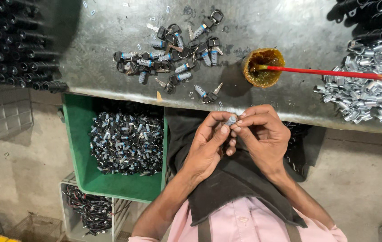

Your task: The person assembles small keychains by attaching metal rings to cylindrical components. They repeatedly pick up a component, attach a ring, and place the finished keychain into a green bin. The process is repetitive and performed by hand.

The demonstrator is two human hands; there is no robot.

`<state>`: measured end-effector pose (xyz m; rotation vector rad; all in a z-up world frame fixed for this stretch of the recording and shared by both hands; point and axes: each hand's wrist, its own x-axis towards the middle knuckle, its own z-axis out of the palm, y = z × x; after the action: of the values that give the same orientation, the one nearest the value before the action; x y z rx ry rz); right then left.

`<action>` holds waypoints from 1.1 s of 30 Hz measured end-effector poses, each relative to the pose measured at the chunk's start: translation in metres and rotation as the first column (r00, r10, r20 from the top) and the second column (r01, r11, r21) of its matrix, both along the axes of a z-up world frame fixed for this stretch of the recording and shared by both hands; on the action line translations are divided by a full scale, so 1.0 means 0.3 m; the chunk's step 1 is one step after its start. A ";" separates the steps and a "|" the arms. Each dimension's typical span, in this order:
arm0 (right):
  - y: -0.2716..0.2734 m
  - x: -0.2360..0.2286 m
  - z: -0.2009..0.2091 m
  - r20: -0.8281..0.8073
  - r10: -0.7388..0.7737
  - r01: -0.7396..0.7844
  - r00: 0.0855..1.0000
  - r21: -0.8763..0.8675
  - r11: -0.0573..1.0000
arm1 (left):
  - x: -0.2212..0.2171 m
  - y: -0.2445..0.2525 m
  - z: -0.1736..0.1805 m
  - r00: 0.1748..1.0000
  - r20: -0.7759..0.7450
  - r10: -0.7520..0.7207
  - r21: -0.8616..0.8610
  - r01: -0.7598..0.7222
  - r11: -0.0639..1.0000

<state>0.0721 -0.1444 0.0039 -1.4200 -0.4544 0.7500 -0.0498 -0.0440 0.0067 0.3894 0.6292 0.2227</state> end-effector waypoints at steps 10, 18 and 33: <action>-0.019 -0.007 -0.028 0.102 -0.015 0.012 0.995 0.032 0.999 | -0.001 0.006 0.006 1.000 -0.003 -0.026 -0.019 0.026 0.999; -0.037 0.003 -0.065 -0.019 0.031 -0.029 0.999 0.097 0.995 | -0.008 -0.007 -0.007 1.000 0.005 -0.025 -0.017 0.025 1.000; -0.020 0.270 0.093 0.444 -0.110 0.196 0.889 -0.152 0.969 | 0.032 0.113 0.031 1.000 -0.018 -0.014 0.196 0.017 0.980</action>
<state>0.1530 -0.1505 0.0318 -1.7938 -0.6148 0.3485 -0.0400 -0.0102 0.0161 0.5868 0.6226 0.2680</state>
